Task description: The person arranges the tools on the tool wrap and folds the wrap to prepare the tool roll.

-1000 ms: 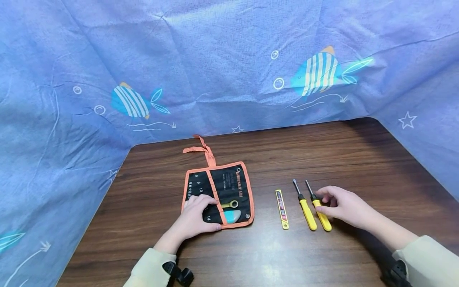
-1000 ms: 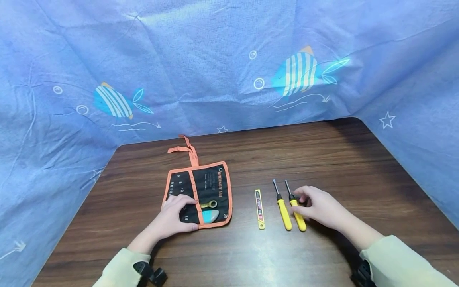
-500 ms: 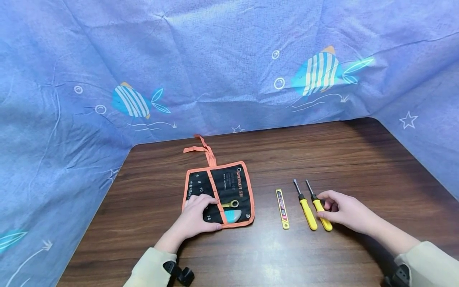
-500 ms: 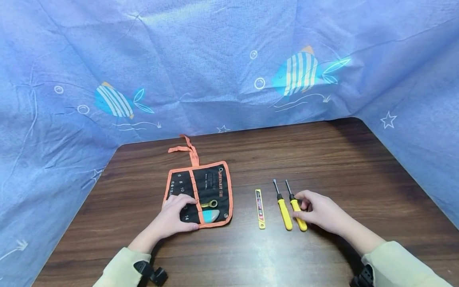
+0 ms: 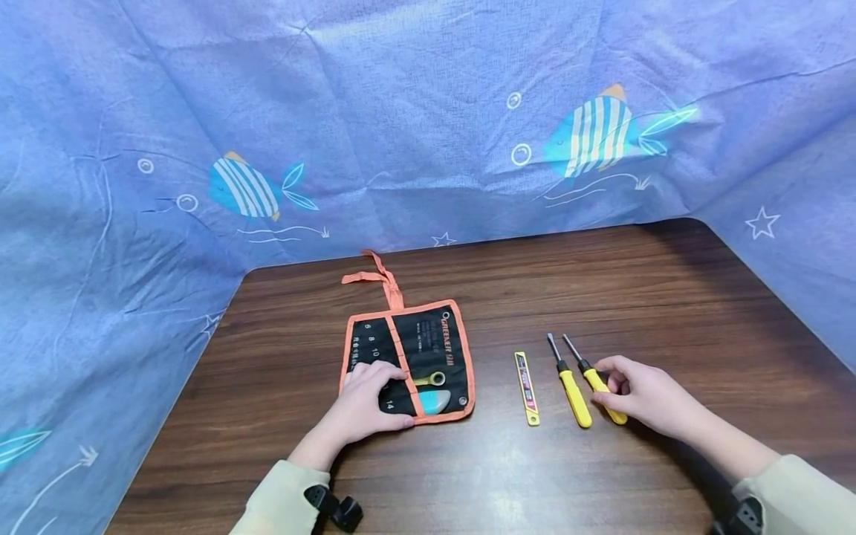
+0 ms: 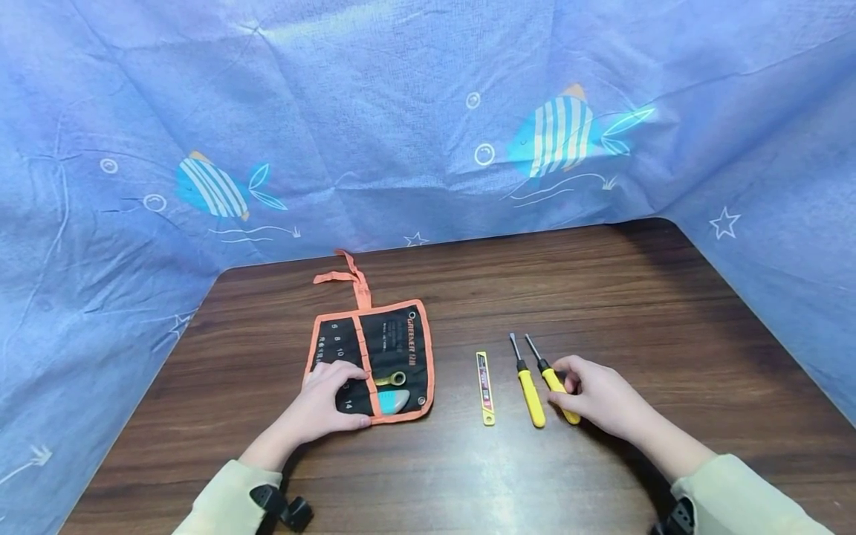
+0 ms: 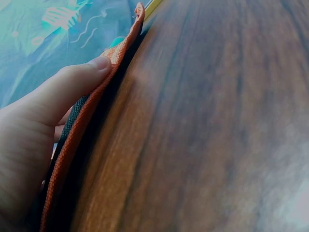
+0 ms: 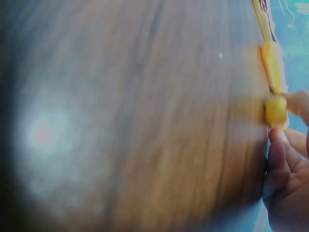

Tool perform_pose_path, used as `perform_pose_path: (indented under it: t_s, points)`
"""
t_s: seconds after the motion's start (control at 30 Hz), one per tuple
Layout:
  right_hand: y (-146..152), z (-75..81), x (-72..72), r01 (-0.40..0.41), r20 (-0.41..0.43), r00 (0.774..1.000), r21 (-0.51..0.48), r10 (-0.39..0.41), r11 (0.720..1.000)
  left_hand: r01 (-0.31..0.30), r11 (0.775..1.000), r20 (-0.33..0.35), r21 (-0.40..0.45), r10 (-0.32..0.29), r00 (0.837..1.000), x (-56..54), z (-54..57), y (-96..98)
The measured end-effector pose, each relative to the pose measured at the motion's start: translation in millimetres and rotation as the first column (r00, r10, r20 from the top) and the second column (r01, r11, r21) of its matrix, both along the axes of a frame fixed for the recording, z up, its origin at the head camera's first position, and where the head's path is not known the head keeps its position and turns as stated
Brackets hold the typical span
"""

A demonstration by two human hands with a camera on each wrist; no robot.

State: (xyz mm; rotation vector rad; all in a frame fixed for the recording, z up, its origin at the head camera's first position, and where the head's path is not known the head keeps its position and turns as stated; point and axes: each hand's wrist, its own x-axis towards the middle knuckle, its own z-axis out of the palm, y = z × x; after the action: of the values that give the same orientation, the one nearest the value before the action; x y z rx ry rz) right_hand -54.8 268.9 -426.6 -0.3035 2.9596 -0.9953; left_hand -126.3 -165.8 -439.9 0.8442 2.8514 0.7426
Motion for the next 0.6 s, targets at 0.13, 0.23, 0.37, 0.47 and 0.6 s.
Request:
perform_pose_path:
  t_s: [0.13,0.23,0.37,0.47,0.6]
  points:
    - [-1.3,0.6,0.1,0.032,0.006,0.999,0.019,-0.032,0.999,0.001,1.000,0.003,-0.007,-0.001,1.000,0.0,0.0,-0.4]
    - [-0.1,-0.5,0.3,0.051,-0.011,0.999,0.037,-0.051,0.998,0.003,1.000,0.000,-0.003,-0.003,1.000,-0.1,-0.4,-0.5]
    - [1.7,-1.7,0.0,0.063,-0.044,0.997,0.052,-0.061,0.997,0.005,1.000,-0.010,0.004,-0.005,1.000,-0.5,-1.3,-0.7]
    - [1.9,-0.8,-1.0,0.058,-0.067,0.996,0.053,-0.055,0.997,0.006,1.000,-0.016,0.002,-0.006,1.000,-0.7,-2.4,-0.9]
    - [-0.3,3.7,-5.0,0.041,-0.093,0.995,0.048,-0.036,0.998,-0.004,1.000,-0.019,0.007,0.004,1.000,0.3,-2.3,-1.1]
